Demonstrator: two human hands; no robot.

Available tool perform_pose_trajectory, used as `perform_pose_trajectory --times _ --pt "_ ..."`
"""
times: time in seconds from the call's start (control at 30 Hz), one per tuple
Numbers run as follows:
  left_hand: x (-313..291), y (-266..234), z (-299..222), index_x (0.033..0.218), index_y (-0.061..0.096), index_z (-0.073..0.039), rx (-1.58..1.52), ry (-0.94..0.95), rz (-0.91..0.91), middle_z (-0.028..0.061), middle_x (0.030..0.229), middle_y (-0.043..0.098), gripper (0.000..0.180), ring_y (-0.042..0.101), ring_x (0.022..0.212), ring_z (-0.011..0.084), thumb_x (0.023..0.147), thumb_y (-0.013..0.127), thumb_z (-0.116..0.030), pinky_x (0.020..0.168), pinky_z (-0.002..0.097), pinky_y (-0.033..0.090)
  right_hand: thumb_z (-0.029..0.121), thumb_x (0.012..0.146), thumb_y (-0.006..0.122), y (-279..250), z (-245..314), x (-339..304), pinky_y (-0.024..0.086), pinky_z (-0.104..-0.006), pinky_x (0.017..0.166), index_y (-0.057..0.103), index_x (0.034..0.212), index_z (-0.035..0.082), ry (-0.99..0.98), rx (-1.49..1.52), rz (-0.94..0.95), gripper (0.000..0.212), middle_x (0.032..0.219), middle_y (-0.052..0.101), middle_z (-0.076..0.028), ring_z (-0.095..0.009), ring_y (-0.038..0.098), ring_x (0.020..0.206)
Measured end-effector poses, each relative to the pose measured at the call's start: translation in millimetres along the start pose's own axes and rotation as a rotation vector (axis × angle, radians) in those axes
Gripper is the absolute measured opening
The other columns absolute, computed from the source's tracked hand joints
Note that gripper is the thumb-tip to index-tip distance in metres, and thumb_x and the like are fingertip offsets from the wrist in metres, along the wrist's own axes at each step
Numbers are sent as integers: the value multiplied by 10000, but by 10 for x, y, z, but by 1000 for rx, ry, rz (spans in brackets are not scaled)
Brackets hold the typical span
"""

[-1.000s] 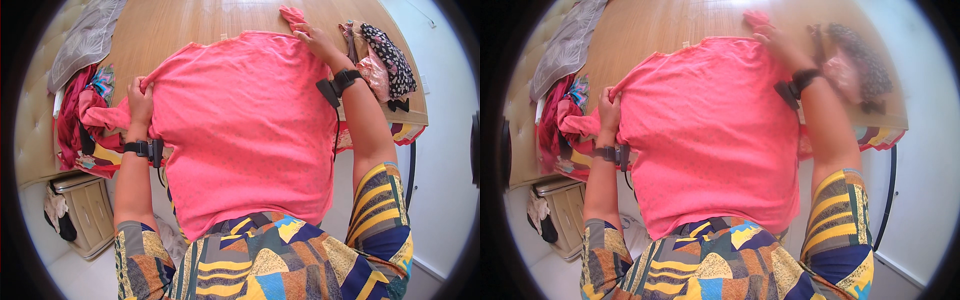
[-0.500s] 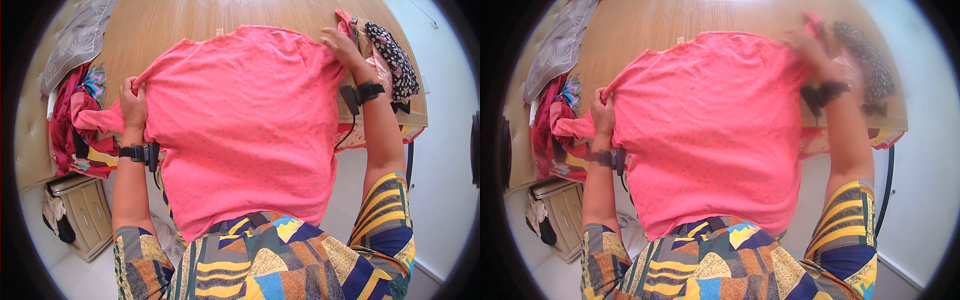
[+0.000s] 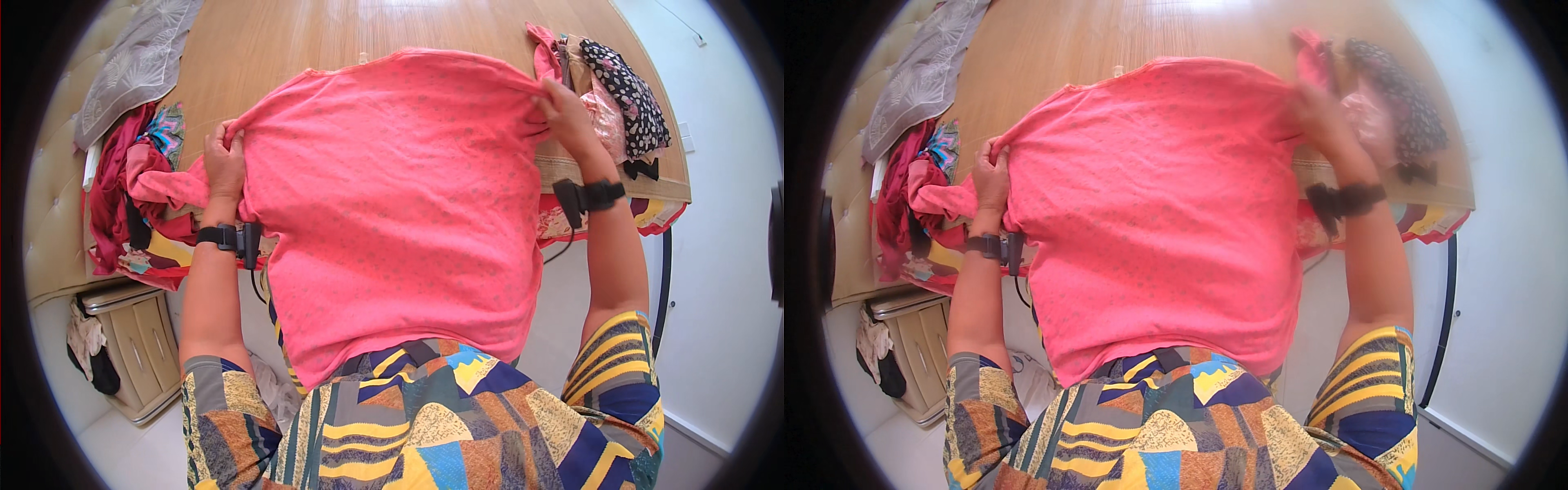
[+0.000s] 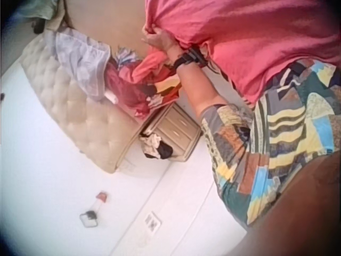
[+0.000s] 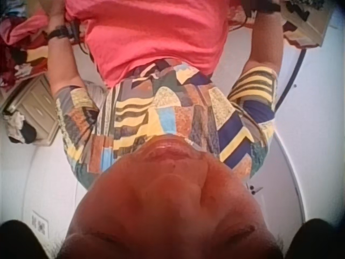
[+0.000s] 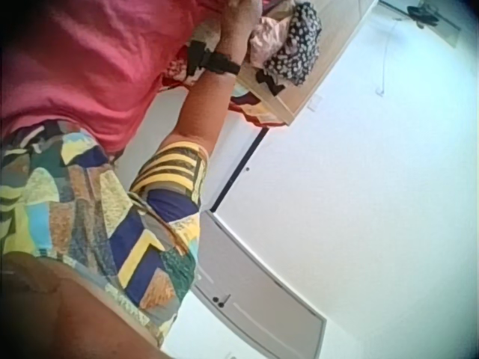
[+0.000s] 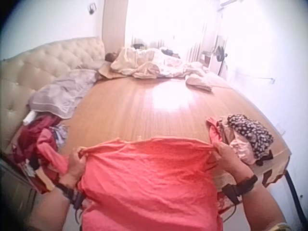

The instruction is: Folding a patterned shirt and a pink shirt on a bed.

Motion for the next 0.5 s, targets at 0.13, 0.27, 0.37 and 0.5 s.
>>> perform_pose_trajectory --times 0.13,0.27,0.37,0.5 --pt "88 -160 -153 1017 636 -35 -128 -126 -23 98 909 652 156 600 836 197 938 639 -170 794 315 475 146 944 587 -731 392 -204 480 -358 702 600 986 23 -216 -347 -205 131 817 635 -143 -244 588 729" --pt "398 -474 -485 997 636 -26 -85 129 -213 86 888 638 152 581 800 166 942 639 -168 763 297 473 253 939 619 -1215 364 -168 484 -360 666 623 990 49 -149 -265 -504 210 761 642 -131 -251 609 684" --pt "671 -471 -644 984 643 -22 -63 97 -224 97 891 649 142 591 820 210 929 644 -153 786 315 468 325 915 650 -1313 550 -18 489 -381 663 633 1003 70 -203 -363 -554 270 783 664 -144 -288 642 712" --pt "869 -18 -154 1234 590 -150 583 91 -106 93 1259 585 439 553 1135 295 854 707 -336 957 470 432 254 901 665 -740 -90 354 510 -404 742 607 1063 51 -15 -302 -308 266 949 684 -152 -324 658 851"
Point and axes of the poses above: each hand's wrist, its own x-axis towards the middle knuckle, its own y-axis out of the palm, z = x × y, the point moved 5 cm from there along x, towards the middle knuckle
